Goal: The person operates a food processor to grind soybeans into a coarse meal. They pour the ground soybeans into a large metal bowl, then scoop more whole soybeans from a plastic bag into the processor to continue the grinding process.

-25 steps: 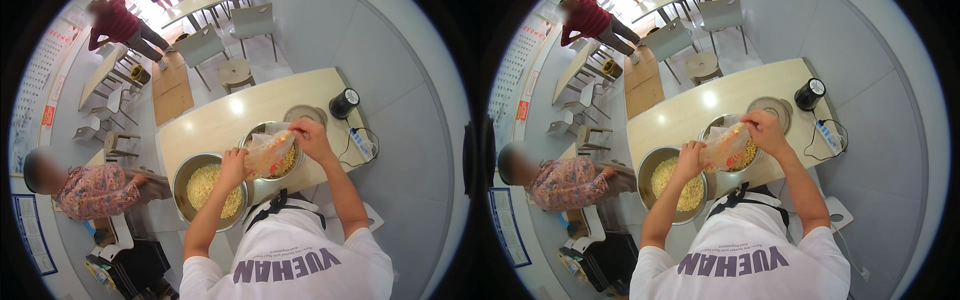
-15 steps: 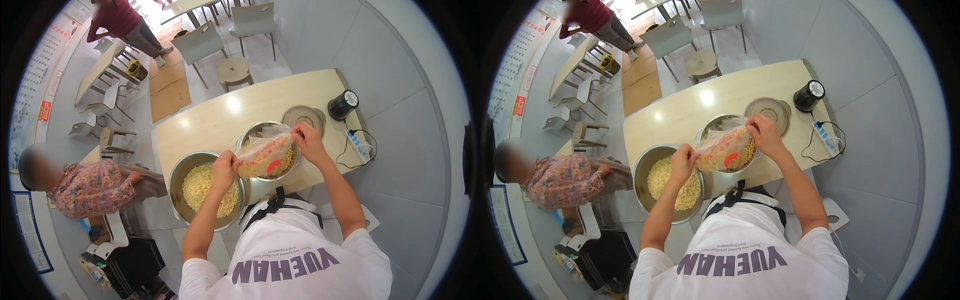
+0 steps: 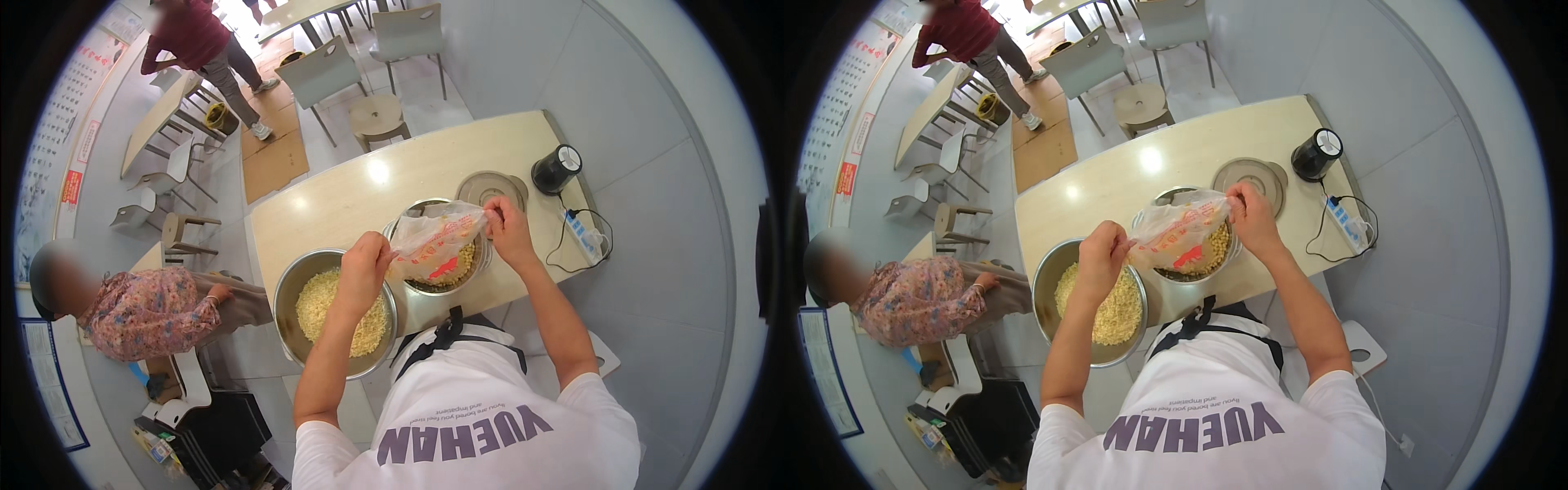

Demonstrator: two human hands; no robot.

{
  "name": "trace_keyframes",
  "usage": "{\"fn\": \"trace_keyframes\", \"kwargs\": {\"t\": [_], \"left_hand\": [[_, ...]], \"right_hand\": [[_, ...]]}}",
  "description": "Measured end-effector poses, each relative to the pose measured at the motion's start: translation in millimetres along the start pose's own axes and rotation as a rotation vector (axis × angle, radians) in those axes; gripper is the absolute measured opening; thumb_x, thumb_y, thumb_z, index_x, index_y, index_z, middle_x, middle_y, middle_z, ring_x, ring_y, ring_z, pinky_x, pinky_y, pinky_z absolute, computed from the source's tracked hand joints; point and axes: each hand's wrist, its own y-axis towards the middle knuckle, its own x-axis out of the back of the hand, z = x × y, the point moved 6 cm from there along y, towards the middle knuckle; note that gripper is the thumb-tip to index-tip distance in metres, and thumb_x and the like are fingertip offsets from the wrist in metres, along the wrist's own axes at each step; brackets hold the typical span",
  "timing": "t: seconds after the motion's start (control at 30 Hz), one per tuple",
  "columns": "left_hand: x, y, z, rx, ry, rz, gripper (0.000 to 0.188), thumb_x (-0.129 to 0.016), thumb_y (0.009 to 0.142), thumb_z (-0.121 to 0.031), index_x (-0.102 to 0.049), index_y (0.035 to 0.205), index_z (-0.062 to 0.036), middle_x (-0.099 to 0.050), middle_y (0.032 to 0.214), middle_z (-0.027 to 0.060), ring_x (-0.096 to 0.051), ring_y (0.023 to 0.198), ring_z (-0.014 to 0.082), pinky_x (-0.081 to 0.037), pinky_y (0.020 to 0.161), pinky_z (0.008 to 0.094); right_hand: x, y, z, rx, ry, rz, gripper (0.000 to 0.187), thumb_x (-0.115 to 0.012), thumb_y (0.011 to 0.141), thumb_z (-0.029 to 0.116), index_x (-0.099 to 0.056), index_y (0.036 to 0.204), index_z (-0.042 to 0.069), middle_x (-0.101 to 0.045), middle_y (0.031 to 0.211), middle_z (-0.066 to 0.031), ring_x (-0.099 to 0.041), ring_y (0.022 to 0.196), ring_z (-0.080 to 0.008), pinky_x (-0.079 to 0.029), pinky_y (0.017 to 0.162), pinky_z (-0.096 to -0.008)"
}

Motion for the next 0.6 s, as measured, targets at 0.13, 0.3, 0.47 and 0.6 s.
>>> {"fn": "trace_keyframes", "kwargs": {"t": [0.13,0.3,0.47,0.6], "left_hand": [[8,14,-24,-0.041,0.000,0.021,0.020,-0.073,0.079,0.003,-0.054,0.082,-0.0008,-0.052,0.073,0.0124,-0.049,0.060,0.0238,-0.043,0.057,0.0323],[15,32,-47,-0.110,0.002,0.013,0.019,-0.075,0.079,0.001,-0.057,0.084,-0.0005,-0.054,0.074,0.0117,-0.051,0.060,0.0232,-0.043,0.057,0.0328],[24,41,-61,-0.128,0.037,0.040,0.015,-0.076,0.079,-0.001,-0.061,0.082,-0.0011,-0.057,0.074,0.0102,-0.054,0.060,0.0223,-0.044,0.056,0.0329],[29,44,-69,-0.159,0.064,0.029,0.013,-0.077,0.079,-0.001,-0.064,0.081,-0.0010,-0.057,0.073,0.0091,-0.053,0.058,0.0200,-0.043,0.055,0.0316]], "right_hand": [[4,-5,9,0.070,0.097,-0.050,0.007,-0.055,0.097,0.006,-0.057,0.102,0.000,-0.061,0.085,-0.0080,-0.059,0.064,-0.0136,-0.049,0.060,-0.0285],[11,-9,38,0.227,0.081,-0.097,0.009,-0.059,0.095,0.004,-0.062,0.102,0.000,-0.058,0.086,-0.0055,-0.058,0.070,-0.0121,-0.048,0.063,-0.0258],[18,-12,34,0.209,0.058,-0.072,0.008,-0.065,0.091,0.004,-0.065,0.098,0.000,-0.057,0.085,-0.0038,-0.056,0.071,-0.0102,-0.046,0.064,-0.0240],[18,-13,32,0.162,0.119,-0.056,0.008,-0.065,0.093,0.007,-0.065,0.097,0.000,-0.056,0.083,-0.0030,-0.055,0.067,-0.0092,-0.045,0.061,-0.0236]]}}
